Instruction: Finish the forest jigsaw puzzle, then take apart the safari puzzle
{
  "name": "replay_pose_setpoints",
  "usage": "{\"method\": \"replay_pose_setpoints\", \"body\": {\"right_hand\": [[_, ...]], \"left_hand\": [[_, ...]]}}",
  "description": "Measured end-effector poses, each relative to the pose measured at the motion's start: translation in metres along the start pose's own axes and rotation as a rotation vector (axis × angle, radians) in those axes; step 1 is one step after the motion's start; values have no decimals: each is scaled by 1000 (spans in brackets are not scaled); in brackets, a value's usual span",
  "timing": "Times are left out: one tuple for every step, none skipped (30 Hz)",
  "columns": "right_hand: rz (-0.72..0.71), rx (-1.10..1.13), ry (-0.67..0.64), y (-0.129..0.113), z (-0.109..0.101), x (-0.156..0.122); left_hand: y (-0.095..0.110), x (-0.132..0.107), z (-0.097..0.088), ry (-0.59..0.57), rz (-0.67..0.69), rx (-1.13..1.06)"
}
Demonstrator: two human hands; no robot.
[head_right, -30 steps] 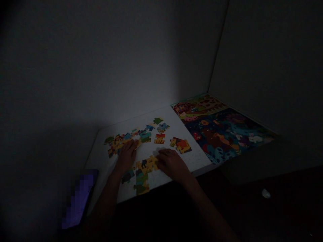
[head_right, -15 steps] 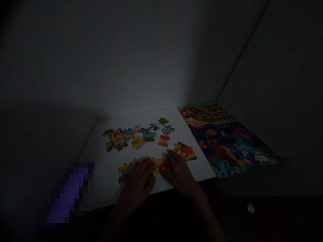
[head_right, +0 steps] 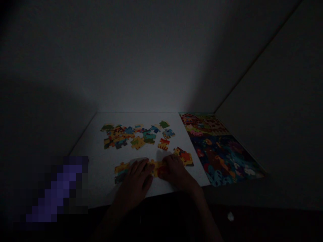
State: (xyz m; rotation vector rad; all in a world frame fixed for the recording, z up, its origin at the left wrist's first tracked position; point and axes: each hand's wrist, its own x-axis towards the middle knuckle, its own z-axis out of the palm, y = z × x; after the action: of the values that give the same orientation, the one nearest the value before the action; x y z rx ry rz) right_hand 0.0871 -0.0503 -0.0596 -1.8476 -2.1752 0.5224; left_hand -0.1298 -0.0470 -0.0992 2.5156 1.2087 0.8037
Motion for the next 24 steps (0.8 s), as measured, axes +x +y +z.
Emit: {"method": "replay_pose_setpoints", "body": {"right_hand": [[22, -18, -21, -2, -2, 2], [42, -34, -42, -3, -4, 4], [54, -45, -63, -5, -5, 6], [58, -53, -83, -7, -8, 8], [53, -58, -100, -9, -10, 10], [44, -61, -115, -11, -13, 12], [36, -60, -131, -13, -16, 14], [30, -54, -151, -14, -19, 15], [24, -39, -171, -15, -22, 17], [14, -13, -188, -15, -24, 18], [1, 24, -198, -14, -25, 18], [-11, 71, -197, -11, -26, 18], [-16, 130, -186, -8, -26, 18], [-10, 201, -173, -4, -25, 18], [9, 282, -156, 0, -23, 18], [36, 360, -132, 5, -20, 19], [65, 425, -95, 8, -17, 20], [89, 469, -46, 11, -13, 22], [102, 486, 12, 13, -9, 25], [104, 481, 77, 13, -5, 30], [97, 459, 142, 14, -1, 35], [86, 425, 204, 14, 3, 42], [71, 383, 259, 14, 6, 48], [51, 329, 306, 15, 9, 55]], "left_hand": [[0, 0, 0, -2, 3, -1], [0, 0, 0, -2, 4, -3], [0, 1, 0, 0, 8, -5], [0, 1, 0, 4, 9, -7], [0, 1, 0, 8, 9, -7], [1, 1, -1, 8, 9, -5], [1, 1, -2, 6, 10, -4], [2, 1, -3, 1, 9, -2], [2, 1, -3, -2, 10, -2], [3, 1, -4, 0, 7, -4], [3, 1, -4, 6, 5, -8], [3, 1, -4, 13, 3, -14], [3, 1, -4, 23, 1, -21], [3, 1, -3, 32, 1, -26], [3, 0, -2, 43, 2, -28], [3, 0, -1, 56, 4, -28], [2, -1, 0, 73, 4, -26], [2, -2, 1, 94, 4, -23], [3, -3, 2, 117, 7, -21], [3, -4, 1, 142, 15, -19], [3, -6, 0, 169, 26, -19], [3, -7, -2, 199, 40, -20], [3, -8, -4, 232, 54, -21], [3, -9, -8, 267, 66, -24]]}}
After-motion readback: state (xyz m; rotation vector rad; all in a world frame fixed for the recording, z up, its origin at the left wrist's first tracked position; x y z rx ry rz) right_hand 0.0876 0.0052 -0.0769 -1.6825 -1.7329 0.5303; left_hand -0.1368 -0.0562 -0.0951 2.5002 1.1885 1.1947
